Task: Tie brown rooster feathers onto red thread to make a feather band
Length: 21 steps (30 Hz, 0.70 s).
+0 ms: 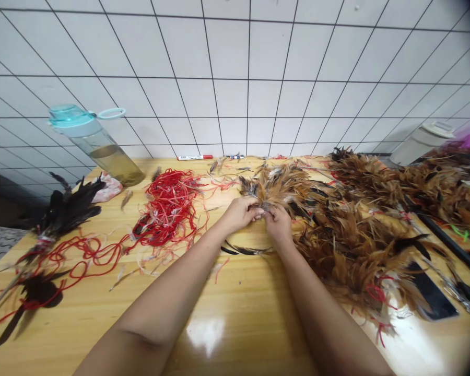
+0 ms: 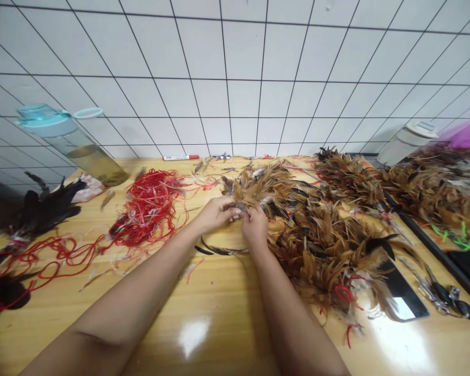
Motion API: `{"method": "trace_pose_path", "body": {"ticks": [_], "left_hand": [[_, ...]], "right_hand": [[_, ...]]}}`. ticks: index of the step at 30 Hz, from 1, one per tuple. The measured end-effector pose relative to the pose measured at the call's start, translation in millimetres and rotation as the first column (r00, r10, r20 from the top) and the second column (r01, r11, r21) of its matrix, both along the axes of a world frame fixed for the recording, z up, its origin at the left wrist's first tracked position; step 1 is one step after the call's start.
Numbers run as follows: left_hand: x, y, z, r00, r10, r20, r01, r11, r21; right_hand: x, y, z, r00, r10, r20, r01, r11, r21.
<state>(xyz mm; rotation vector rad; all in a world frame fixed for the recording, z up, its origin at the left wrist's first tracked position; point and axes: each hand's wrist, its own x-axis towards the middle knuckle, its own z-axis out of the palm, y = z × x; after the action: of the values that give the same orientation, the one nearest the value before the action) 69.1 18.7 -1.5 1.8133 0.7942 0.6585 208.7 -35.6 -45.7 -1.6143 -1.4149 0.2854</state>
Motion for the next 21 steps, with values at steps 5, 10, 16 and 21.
{"method": "trace_pose_path", "body": {"ticks": [5, 10, 16, 21], "left_hand": [[-1, 6, -11.2, 0.999, 0.039, 0.004, -0.039, 0.999, 0.02], [-1, 8, -14.6, 0.997, 0.071, -0.006, -0.07, 0.987, 0.146], [-2, 8, -9.3, 0.991, 0.121, 0.049, -0.126, 0.983, 0.136], [1, 7, -11.2, 0.989, 0.113, 0.09, -0.114, 0.994, -0.004]], "right_hand": [[-3, -2, 0.0, 0.998, 0.033, 0.061, -0.034, 0.999, 0.011], [-2, -2, 0.3, 0.992, 0.111, 0.064, -0.112, 0.994, 0.016], [2, 0, 7.3, 0.979, 0.192, -0.064, -0.195, 0.98, -0.046], [2, 1, 7.8, 0.98, 0.151, -0.128, -0.157, 0.987, -0.039]]}}
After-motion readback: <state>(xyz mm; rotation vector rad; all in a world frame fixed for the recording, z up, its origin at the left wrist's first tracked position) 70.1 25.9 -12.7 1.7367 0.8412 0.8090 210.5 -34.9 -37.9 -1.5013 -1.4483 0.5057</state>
